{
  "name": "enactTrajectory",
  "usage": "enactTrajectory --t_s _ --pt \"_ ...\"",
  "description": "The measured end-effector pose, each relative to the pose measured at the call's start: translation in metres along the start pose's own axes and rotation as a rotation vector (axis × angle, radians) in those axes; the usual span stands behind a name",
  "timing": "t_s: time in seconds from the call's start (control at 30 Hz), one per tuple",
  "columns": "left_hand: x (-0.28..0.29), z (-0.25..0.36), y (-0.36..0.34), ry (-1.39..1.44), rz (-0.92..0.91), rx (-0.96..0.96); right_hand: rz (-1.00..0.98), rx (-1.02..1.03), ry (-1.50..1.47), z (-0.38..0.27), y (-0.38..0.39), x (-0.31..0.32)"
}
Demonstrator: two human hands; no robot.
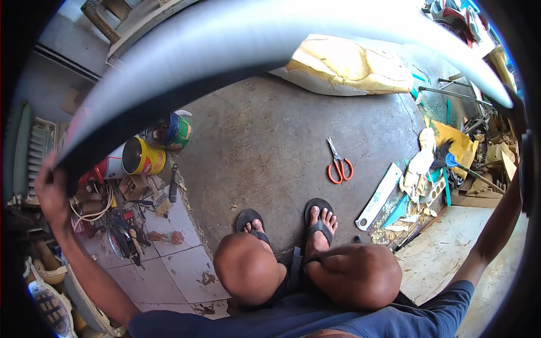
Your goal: The person measures and cuts a piece of black vinyl fabric using shears, then wraps it around a foam motorcycle seat and smooths it by hand.
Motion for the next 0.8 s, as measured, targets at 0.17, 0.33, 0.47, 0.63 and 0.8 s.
enactTrajectory --t_s 0.17,0.33,0.47,0.63,0.8 --pt "-0.078 0.062 0.096 0.087 -0.747 0.268 -0.289 0.035 -0.291 -0.044 0.045 -0.14" --pt "-0.147 -0.037 0.268 0.13 -0.883 0.786 -0.593 0.137 -0.357 -0.115 0.083 -0.28" --pt "-0.146 -0.077 0.384 0.171 -1.07 0.939 -0.924 0.142 -0.356 -0.15 0.124 -0.376" --pt "-0.137 -0.091 0.381 0.049 -1.173 1.049 -0.966 0.199 -0.499 -0.178 0.091 -0.393" --pt "-0.17 -0.154 0.3 -0.273 -0.983 0.863 -0.678 0.24 -0.417 -0.202 0.003 -0.433"
Point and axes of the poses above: each hand's wrist, its own y-axis away from the middle knuckle, its own x-axis out of the back of the hand, z = x × y, the point moved 6 cm from there along -y, towards the middle knuckle, and after that the axes turned 1 degree about y, right-handed, at the moved point
